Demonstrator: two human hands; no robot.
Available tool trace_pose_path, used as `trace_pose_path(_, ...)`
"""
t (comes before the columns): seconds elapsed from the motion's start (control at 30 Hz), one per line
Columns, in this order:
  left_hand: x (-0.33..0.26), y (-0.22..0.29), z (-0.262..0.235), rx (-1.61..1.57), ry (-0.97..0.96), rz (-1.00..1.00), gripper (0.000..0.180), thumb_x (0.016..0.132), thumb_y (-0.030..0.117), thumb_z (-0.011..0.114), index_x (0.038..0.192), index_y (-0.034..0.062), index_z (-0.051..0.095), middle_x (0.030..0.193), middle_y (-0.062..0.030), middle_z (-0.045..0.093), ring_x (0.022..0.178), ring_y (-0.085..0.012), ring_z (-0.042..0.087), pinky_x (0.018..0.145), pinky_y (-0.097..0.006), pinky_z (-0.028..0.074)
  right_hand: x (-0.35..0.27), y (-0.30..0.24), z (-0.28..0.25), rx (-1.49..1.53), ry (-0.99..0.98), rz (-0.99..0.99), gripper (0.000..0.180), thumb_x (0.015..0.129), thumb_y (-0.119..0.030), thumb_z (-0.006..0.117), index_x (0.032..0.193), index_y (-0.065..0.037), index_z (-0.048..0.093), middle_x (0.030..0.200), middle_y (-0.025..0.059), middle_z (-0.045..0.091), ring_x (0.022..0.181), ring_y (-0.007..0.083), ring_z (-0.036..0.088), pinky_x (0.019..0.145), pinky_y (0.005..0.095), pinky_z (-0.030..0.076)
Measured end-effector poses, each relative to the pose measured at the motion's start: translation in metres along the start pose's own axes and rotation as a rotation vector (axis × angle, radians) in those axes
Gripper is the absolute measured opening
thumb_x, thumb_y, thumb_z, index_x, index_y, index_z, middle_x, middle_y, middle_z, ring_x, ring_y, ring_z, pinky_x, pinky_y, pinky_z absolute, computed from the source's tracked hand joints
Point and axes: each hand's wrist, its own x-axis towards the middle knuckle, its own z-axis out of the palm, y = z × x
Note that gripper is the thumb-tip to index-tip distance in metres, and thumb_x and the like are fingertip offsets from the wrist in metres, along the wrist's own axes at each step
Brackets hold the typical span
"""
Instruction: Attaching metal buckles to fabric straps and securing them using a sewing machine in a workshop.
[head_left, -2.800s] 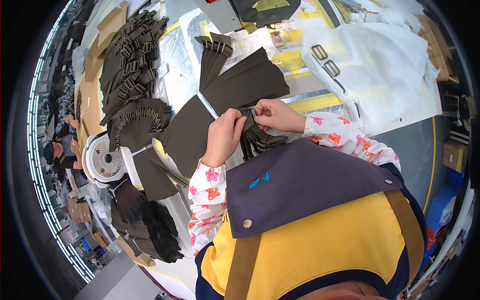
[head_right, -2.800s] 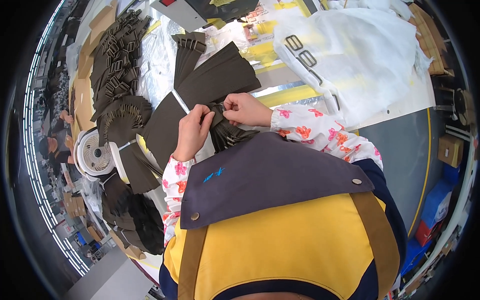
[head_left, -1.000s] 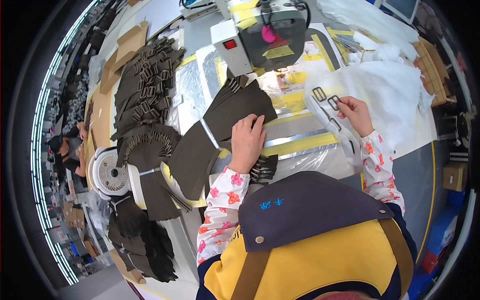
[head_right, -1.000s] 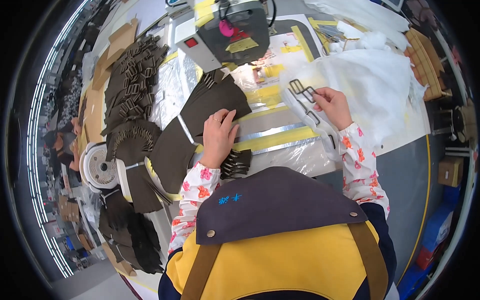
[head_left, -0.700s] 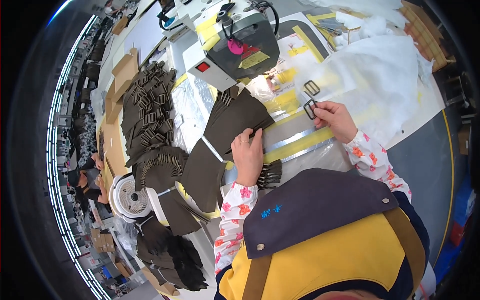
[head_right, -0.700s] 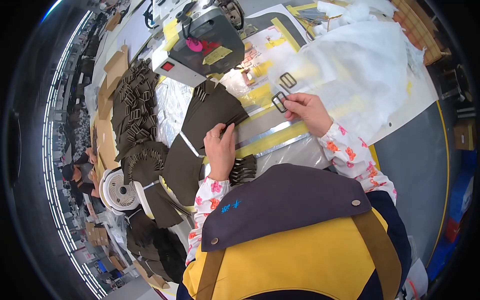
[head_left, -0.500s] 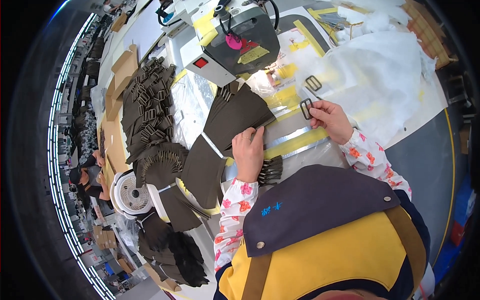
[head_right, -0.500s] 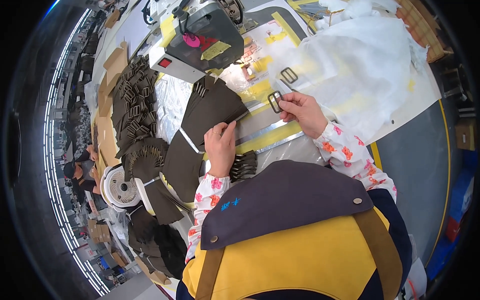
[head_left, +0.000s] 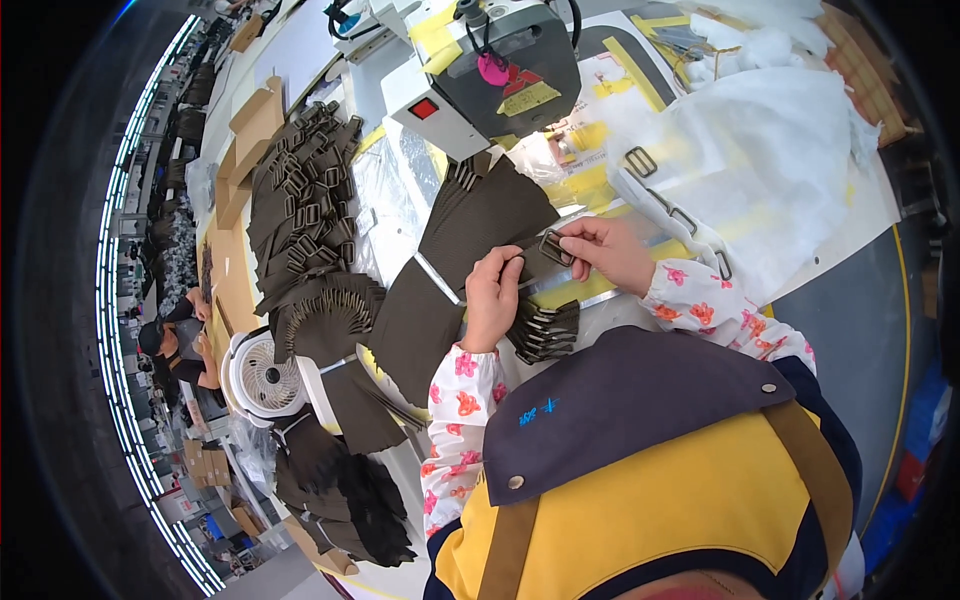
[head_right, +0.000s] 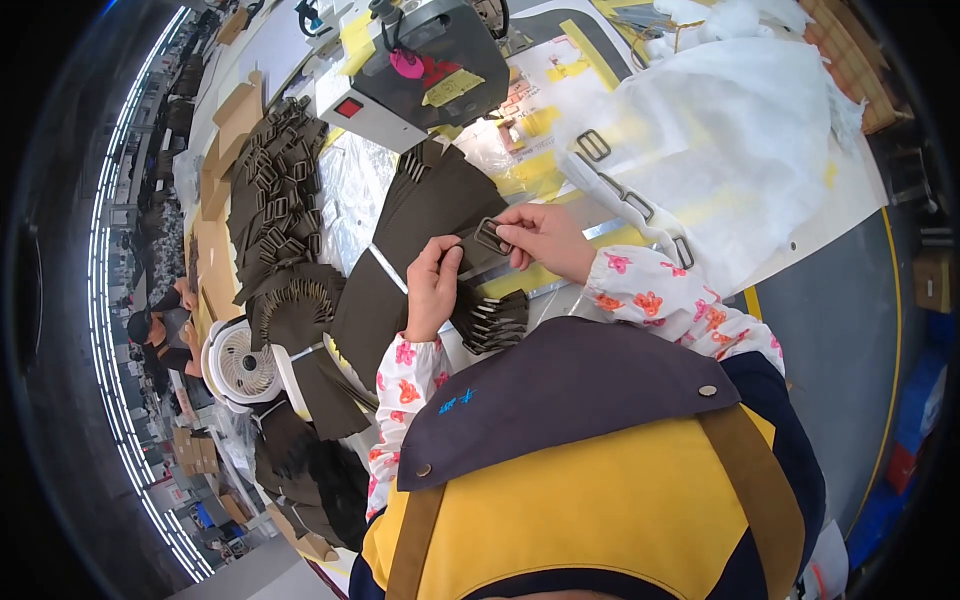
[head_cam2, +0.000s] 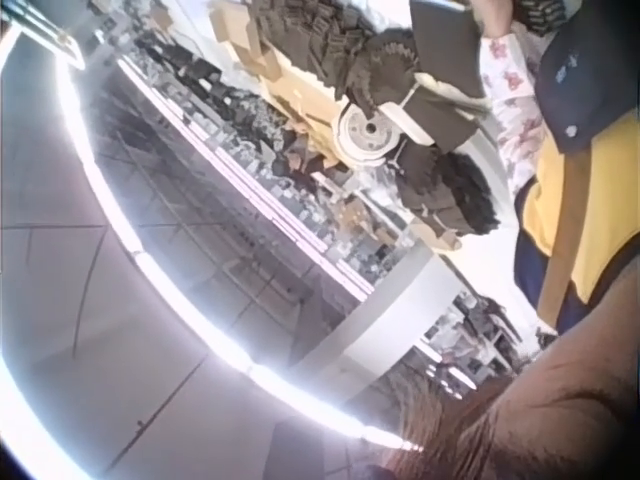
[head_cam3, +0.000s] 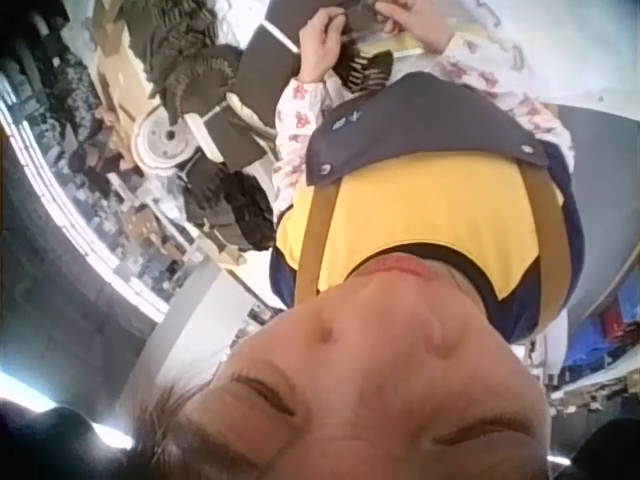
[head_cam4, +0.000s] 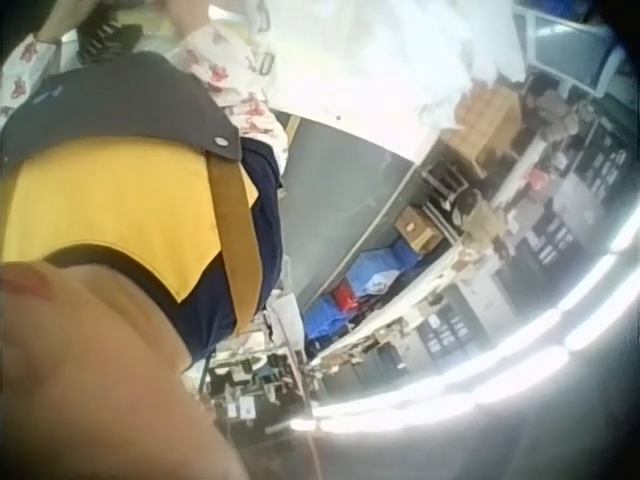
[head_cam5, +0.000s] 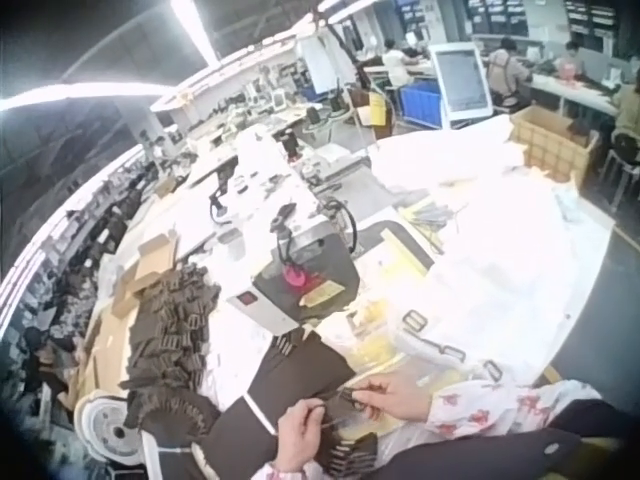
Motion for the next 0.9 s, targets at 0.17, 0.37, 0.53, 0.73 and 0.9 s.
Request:
trace_pose_path(0.17,-0.010,-0.009,0.000,-0.280,0.028,-0.113,0.010,0.087,0.007,0.051,0.091,-0.0020,0.055,0.072,-0.0002,0.053,0.068,-0.0059,0.044,0.062,-0.020,0.038,0.010,0.000,0.008,-0.079,-0.051,0.075,0.014,0.086,-0.013,0.054,0.092,0.000,0.057,0.066,0.0028,0.058,0.051,0.0073,0.055,0.045,0.0208,0.044)
trace_pose_path(0.37,-0.012,-0.015,0.004,-0.353,0.028,-0.152,0.010,0.085,0.009,0.054,0.088,-0.0004,0.057,0.070,-0.0050,0.056,0.065,-0.0118,0.049,0.063,-0.025,0.041,0.023,0.026,-0.031,-1.019,0.108,-0.452,0.016,0.081,-0.015,0.056,0.082,0.001,0.056,0.060,0.0111,0.056,0.050,0.0158,0.057,0.044,0.0300,0.043)
trace_pose_path(0.53,-0.007,-0.011,0.005,-0.342,0.065,-0.200,0.011,0.087,0.009,0.051,0.088,-0.0006,0.055,0.069,-0.0010,0.053,0.064,-0.0060,0.045,0.059,-0.021,0.039,0.015,-0.014,-0.007,-0.288,0.050,0.028,0.016,0.085,-0.017,0.055,0.091,-0.002,0.055,0.064,0.0042,0.059,0.049,0.0081,0.054,0.043,0.0213,0.042)
trace_pose_path(0.73,-0.006,-0.008,0.010,-0.252,0.080,-0.084,0.013,0.089,0.012,0.049,0.088,0.0005,0.055,0.068,-0.0001,0.052,0.062,-0.0070,0.044,0.058,-0.022,0.039,0.014,0.004,0.015,-0.019,-0.118,0.154,0.012,0.086,-0.008,0.049,0.094,-0.001,0.053,0.062,0.0035,0.057,0.043,0.0050,0.049,0.040,0.0181,0.038)
trace_pose_path(0.9,-0.013,-0.003,0.007,-0.398,0.130,-0.250,0.012,0.088,0.010,0.048,0.090,0.0028,0.057,0.071,-0.0072,0.056,0.068,-0.0203,0.053,0.065,-0.029,0.042,0.020,0.009,0.021,-0.162,-0.201,0.162,0.008,0.083,-0.003,0.048,0.089,-0.001,0.051,0.060,0.0018,0.054,0.042,0.0056,0.047,0.040,0.0189,0.037)
